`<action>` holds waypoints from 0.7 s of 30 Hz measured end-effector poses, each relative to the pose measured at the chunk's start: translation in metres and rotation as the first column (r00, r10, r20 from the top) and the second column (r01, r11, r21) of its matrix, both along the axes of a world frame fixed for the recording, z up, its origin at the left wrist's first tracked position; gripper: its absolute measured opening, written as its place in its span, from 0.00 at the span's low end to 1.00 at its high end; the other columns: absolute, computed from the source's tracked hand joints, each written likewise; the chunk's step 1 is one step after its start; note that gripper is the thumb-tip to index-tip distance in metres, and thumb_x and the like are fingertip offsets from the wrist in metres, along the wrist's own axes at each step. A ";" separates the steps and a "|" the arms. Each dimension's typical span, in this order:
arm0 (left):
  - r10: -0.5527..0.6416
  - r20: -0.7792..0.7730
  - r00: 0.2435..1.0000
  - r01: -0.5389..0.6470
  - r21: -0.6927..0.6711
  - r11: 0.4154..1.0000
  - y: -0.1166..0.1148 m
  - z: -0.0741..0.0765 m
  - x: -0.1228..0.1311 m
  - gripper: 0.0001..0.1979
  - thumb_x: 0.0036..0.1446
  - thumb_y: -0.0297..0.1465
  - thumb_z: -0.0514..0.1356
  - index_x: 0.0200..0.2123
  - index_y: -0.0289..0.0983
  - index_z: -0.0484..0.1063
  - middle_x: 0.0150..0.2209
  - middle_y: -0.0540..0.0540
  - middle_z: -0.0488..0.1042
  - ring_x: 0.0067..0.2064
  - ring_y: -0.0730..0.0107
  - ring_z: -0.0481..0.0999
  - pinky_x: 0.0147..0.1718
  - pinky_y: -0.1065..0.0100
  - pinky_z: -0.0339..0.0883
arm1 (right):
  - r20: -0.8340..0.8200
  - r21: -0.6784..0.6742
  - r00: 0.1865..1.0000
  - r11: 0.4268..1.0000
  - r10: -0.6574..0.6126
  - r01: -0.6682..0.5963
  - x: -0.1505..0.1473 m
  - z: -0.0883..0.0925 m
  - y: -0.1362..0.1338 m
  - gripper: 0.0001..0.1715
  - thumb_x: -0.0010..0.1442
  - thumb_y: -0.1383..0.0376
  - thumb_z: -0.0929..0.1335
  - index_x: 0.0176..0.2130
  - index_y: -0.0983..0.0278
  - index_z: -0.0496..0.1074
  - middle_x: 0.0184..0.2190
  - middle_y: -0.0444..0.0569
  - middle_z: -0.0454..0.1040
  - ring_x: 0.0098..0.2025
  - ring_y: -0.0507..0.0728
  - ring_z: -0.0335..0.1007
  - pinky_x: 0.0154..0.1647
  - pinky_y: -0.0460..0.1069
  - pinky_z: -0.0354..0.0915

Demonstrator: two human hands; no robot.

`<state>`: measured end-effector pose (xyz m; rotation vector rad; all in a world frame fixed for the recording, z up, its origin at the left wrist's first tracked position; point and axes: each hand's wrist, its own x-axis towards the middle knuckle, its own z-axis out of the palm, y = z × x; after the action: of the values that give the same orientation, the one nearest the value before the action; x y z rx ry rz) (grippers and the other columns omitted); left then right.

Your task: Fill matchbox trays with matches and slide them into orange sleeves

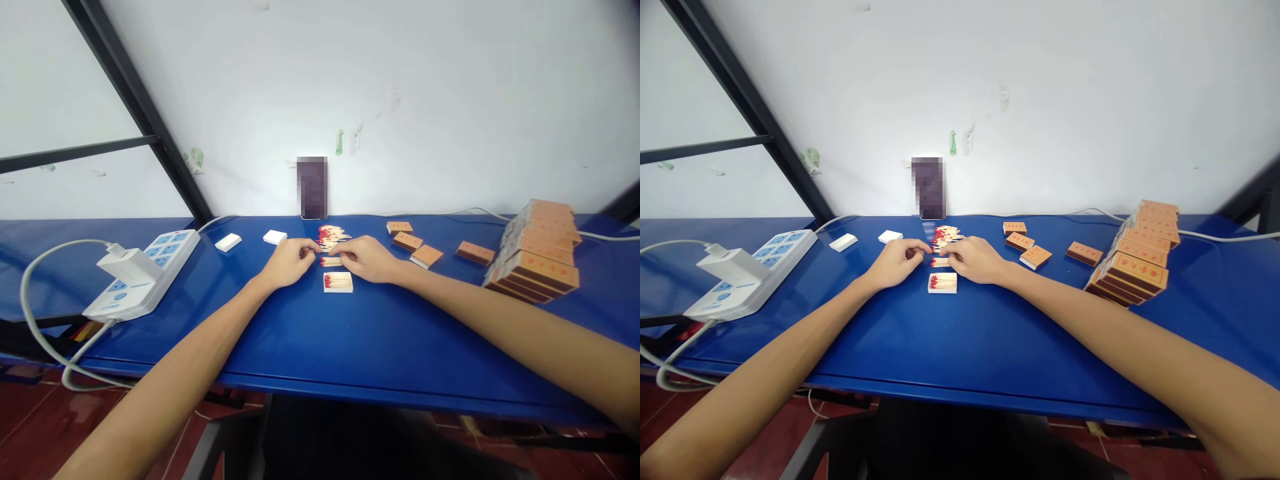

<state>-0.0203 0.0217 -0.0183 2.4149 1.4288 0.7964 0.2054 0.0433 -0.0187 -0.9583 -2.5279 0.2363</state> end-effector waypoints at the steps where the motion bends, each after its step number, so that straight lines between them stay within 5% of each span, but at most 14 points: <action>1: 0.029 0.018 0.999 -0.029 -0.002 1.000 0.000 0.000 0.000 0.17 0.56 0.25 0.52 0.42 0.36 0.79 0.25 0.51 0.75 0.25 0.72 0.69 0.30 0.69 0.62 | 0.000 0.008 1.000 1.000 -0.015 0.015 0.000 0.000 0.000 0.22 0.60 0.70 0.62 0.48 0.61 0.80 0.30 0.46 0.80 0.29 0.53 0.70 0.33 0.47 0.58; 7: 0.060 -0.069 0.996 -0.058 0.038 0.998 0.000 0.000 -0.002 0.18 0.56 0.26 0.52 0.45 0.37 0.79 0.25 0.51 0.75 0.27 0.70 0.71 0.31 0.68 0.62 | 0.043 0.014 0.997 0.998 -0.057 0.057 -0.001 0.000 0.001 0.26 0.61 0.68 0.62 0.56 0.60 0.75 0.35 0.47 0.80 0.32 0.55 0.71 0.34 0.48 0.57; 21: 0.030 -0.209 0.977 -0.014 0.077 0.997 -0.002 -0.001 -0.003 0.18 0.58 0.28 0.52 0.46 0.38 0.79 0.35 0.47 0.80 0.31 0.66 0.74 0.34 0.66 0.64 | 0.050 -0.012 0.998 0.999 -0.035 0.036 -0.001 0.004 -0.002 0.23 0.61 0.68 0.61 0.52 0.62 0.77 0.40 0.48 0.81 0.37 0.55 0.74 0.37 0.47 0.60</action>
<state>-0.0237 0.0202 -0.0189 2.6112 1.5283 0.6248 0.2040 0.0414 -0.0149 -1.0248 -2.5545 0.2211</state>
